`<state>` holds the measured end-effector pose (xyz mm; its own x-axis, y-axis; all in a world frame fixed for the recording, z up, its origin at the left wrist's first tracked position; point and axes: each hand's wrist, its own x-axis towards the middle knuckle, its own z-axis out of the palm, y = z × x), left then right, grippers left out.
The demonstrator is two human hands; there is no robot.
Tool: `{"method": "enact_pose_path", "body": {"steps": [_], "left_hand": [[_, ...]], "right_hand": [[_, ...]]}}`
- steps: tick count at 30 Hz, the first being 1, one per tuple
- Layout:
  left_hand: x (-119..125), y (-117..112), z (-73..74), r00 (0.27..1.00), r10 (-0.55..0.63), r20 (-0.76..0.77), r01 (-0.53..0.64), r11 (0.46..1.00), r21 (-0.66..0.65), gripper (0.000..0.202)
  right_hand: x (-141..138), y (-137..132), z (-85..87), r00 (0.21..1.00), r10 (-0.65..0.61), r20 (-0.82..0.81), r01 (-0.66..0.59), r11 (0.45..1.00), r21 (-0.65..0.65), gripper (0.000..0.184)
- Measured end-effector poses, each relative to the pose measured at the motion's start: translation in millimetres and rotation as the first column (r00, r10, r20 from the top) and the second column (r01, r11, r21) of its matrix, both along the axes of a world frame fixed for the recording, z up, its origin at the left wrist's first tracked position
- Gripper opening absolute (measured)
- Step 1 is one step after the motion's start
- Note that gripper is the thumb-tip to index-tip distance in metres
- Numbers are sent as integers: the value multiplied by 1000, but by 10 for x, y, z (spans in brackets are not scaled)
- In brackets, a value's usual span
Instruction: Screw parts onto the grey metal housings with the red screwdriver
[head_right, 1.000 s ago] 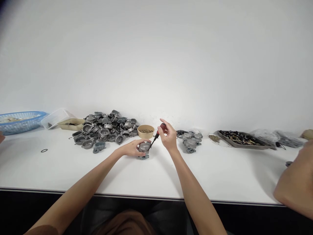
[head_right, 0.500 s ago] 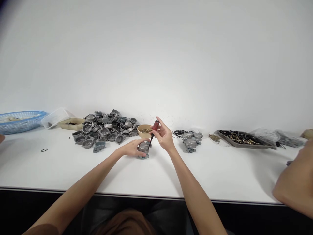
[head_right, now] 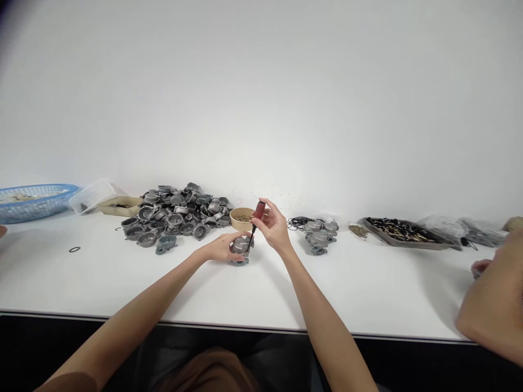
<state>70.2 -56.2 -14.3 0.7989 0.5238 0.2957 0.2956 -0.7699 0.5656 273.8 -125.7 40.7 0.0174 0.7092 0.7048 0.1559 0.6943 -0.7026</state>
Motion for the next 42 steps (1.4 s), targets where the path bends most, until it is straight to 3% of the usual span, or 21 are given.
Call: {"method": "enact_pose_path", "body": {"steps": [3,9,14,21,27,32,38,42], "left_hand": [[28,-58,14,999,-27,-21,27,1000,-7,68],[87,-113,33,996,-85,23,86,996,-31,62],[94,-88,12,998,-46,31,46,999,-8,62],[86,-85,-2,999,7,35,-8,999,31,63],[88,-95,11,999,25,28,-26,999,26,65],[87,-108,32,999,25,33,-26,999,22,65],[89,-121,44,999,7,40,-8,1000,11,65],[89,-114,39,999,13,41,-13,1000,10,66]], "right_hand": [[-9,10,-13,999,-32,-15,32,999,5,62],[-31,-57,17,995,91,-39,-92,996,-11,55],[14,32,-21,991,-92,-93,89,995,-35,64],[70,41,-24,995,-4,-96,6,1000,22,53],[121,93,-40,981,-169,-94,174,983,56,53],[140,59,-25,998,-19,-62,21,999,36,52],[174,105,-43,977,-214,-24,215,976,43,53],[190,73,-36,996,-87,-7,87,995,50,53]]}}
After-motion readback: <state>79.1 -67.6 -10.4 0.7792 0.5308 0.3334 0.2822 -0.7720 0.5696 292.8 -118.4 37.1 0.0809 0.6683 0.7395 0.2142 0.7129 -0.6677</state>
